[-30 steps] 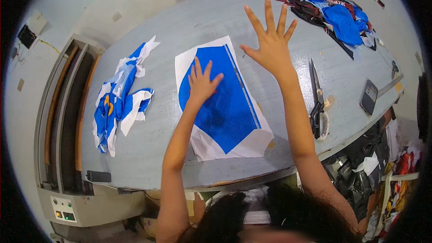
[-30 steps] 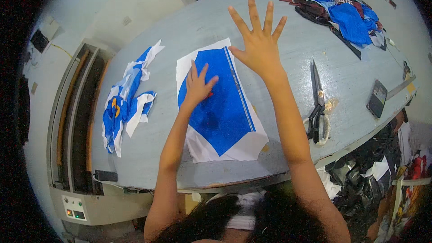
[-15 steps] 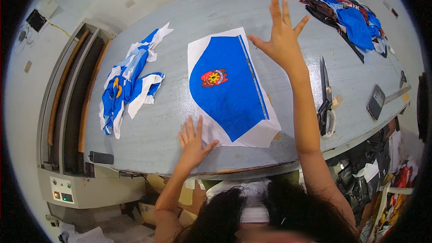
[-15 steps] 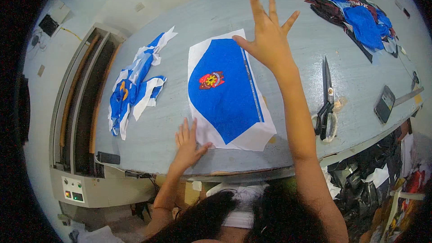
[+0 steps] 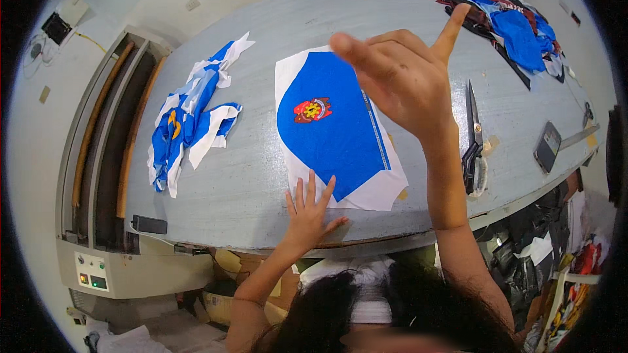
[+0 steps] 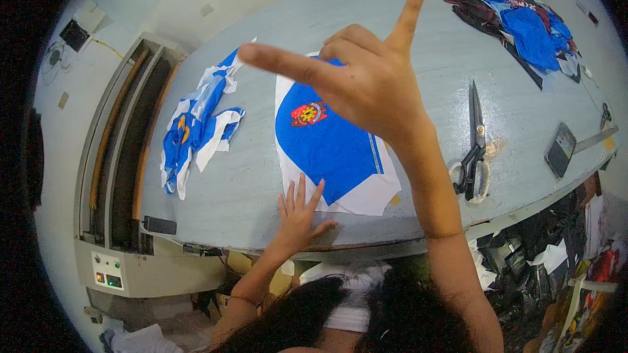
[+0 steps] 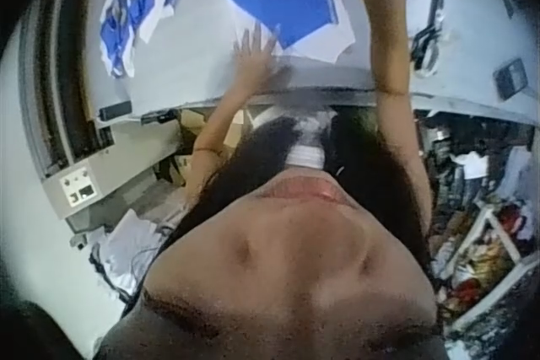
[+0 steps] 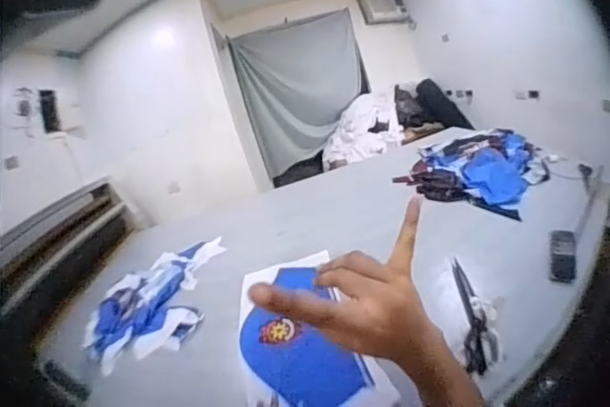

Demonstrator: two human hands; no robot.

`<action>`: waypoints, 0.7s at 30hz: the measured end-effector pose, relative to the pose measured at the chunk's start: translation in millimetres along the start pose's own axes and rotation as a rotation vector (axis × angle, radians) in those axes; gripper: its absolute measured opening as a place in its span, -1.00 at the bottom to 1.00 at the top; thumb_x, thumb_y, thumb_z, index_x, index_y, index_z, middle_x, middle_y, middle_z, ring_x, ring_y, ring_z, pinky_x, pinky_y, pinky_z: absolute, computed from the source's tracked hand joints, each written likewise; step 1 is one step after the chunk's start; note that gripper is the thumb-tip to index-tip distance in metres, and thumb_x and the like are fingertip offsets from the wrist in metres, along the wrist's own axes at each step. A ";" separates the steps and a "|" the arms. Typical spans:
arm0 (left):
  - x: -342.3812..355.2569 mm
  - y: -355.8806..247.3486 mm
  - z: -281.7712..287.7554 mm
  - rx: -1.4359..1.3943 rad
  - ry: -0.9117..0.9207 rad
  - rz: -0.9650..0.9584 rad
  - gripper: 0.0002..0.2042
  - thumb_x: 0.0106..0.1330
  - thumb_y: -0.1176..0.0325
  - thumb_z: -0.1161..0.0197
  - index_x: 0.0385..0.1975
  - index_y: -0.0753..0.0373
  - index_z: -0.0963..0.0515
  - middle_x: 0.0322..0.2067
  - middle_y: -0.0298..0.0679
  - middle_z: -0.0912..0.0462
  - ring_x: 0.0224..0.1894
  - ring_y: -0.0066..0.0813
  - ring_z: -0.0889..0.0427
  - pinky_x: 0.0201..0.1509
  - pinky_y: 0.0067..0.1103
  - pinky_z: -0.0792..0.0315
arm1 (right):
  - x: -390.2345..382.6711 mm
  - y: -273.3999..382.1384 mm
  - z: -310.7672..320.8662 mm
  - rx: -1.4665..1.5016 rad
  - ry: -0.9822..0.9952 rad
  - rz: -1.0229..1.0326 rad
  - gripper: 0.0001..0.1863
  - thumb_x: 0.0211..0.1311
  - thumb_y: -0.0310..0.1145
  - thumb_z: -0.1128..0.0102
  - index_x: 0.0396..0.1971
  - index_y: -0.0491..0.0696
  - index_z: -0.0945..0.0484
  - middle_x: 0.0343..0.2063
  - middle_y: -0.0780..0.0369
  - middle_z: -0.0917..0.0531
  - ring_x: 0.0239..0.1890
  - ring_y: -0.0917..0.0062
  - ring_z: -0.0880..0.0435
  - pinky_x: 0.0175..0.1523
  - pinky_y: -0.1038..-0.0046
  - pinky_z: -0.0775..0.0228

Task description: Cutting pieces of fabric with scissors on a textile work table.

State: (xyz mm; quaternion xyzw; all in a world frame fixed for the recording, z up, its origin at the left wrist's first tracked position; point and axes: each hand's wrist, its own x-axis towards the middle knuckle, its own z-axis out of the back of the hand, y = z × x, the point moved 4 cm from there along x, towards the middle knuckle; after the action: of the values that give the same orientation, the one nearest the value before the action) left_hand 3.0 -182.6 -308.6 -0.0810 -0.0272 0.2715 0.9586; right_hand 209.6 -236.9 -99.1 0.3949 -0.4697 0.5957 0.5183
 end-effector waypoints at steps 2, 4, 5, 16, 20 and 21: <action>1.1 -4.7 0.7 -0.004 -0.024 -0.010 -0.23 0.07 -0.19 -0.11 0.28 -0.14 -0.01 0.27 0.12 0.14 0.27 0.25 0.10 0.16 0.17 0.23 | -0.9 3.6 1.6 0.045 0.013 0.046 -0.53 -0.13 -0.42 -0.33 -0.09 0.18 -0.54 -0.62 0.43 -0.59 -0.47 0.71 -0.57 0.31 -0.11 0.55; 1.6 -7.9 -2.5 0.020 0.020 -0.010 -0.26 0.07 -0.19 -0.11 0.27 -0.17 -0.03 0.27 0.13 0.13 0.27 0.26 0.10 0.16 0.17 0.23 | -5.9 1.6 1.7 0.075 -0.010 0.040 -0.63 -0.12 -0.42 -0.32 -0.20 0.10 -0.58 -0.65 0.41 -0.58 -0.53 0.69 -0.55 0.30 -0.09 0.39; -0.2 -7.5 -4.1 0.046 0.060 -0.001 -0.28 0.07 -0.19 -0.11 0.26 -0.20 -0.06 0.27 0.14 0.13 0.27 0.26 0.10 0.16 0.17 0.23 | -7.1 1.9 0.9 0.111 -0.037 0.036 -0.73 -0.11 -0.43 -0.32 -0.30 0.03 -0.62 -0.68 0.38 -0.56 -0.60 0.66 -0.54 0.30 -0.07 0.23; -12.0 22.3 1.3 0.092 -0.052 0.087 -0.42 0.22 -0.05 0.00 0.24 -0.08 -0.11 0.25 -0.08 -0.06 0.25 -0.04 -0.10 0.18 0.11 0.13 | -25.7 -43.1 46.3 0.139 0.105 -0.562 -0.83 0.07 -0.46 -0.20 -0.60 -0.21 -0.45 -0.70 0.25 -0.44 -0.61 0.64 -0.42 -0.34 0.60 -0.34; -41.3 24.8 32.6 0.234 0.154 0.087 -0.51 0.21 -0.01 -0.03 0.13 0.02 -0.28 0.13 -0.11 -0.26 0.15 -0.10 -0.27 0.16 0.14 0.11 | -111.4 -52.8 57.3 0.048 0.376 -0.829 -0.82 0.11 -0.39 -0.15 -0.46 -0.21 -0.44 -0.54 0.22 -0.53 -0.47 0.55 -0.48 -0.31 0.54 -0.29; -41.6 26.1 33.8 0.207 0.248 0.070 -0.55 0.19 0.03 -0.07 0.06 0.06 -0.37 0.06 -0.12 -0.36 0.12 -0.12 -0.31 0.14 0.16 0.10 | -141.8 -50.2 58.9 -0.018 0.484 -0.799 -0.83 0.11 -0.40 -0.12 -0.38 -0.20 -0.43 -0.40 0.15 -0.53 -0.33 0.42 -0.50 -0.20 0.46 -0.30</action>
State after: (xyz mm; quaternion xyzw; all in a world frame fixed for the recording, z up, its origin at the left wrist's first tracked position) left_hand -49.1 -177.8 -280.1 -0.0154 0.1224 0.2941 0.9478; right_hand 279.7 -327.8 -212.7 0.3897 -0.1515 0.4204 0.8052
